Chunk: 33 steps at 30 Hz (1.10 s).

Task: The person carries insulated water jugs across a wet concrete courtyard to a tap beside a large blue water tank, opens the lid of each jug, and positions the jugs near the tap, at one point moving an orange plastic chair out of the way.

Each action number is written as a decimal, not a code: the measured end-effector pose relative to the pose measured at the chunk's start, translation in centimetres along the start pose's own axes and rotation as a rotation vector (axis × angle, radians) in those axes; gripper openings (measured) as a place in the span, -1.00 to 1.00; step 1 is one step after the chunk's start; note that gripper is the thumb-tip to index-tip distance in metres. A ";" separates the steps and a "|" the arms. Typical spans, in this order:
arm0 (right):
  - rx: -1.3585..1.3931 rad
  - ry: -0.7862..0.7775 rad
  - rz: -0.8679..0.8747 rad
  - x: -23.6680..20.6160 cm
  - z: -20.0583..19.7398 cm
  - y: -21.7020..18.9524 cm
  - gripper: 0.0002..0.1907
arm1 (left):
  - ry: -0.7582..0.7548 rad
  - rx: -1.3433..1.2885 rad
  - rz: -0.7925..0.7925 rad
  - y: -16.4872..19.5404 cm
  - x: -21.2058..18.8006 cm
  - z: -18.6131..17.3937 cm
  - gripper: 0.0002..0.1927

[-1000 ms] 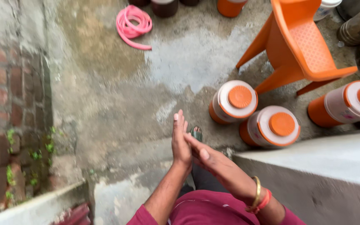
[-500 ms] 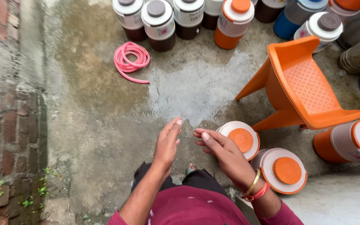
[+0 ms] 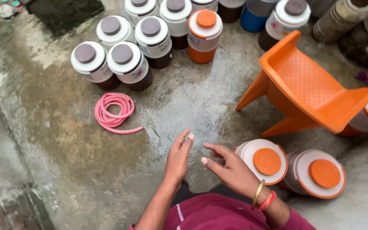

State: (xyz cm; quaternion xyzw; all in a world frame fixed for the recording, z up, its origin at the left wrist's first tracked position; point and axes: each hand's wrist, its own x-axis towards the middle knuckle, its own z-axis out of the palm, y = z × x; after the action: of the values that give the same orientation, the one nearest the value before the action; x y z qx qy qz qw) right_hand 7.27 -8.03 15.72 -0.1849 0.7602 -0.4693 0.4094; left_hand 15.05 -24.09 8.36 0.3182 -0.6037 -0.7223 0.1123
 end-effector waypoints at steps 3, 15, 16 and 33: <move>-0.196 0.128 -0.180 2.9 -0.7 -2.0 -0.36 | -0.053 0.044 -0.007 2.8 5.3 -0.7 -0.36; -0.310 0.888 0.013 11.1 -18.0 6.7 -0.38 | -0.312 0.470 -0.014 6.3 22.0 12.6 -0.25; -0.260 1.005 0.060 11.6 -20.8 8.5 -0.39 | -0.336 0.480 -0.038 6.1 23.8 14.8 -0.23; -0.055 1.172 0.798 14.1 -53.0 23.8 0.02 | -0.584 1.281 0.122 0.4 46.5 44.4 -0.06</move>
State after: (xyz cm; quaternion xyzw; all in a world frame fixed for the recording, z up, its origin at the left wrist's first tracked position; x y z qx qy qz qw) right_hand -40.86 24.02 0.70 0.3803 0.8767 -0.2865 0.0687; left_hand -47.37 -14.03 -3.23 0.0805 -0.9322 -0.2733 -0.2231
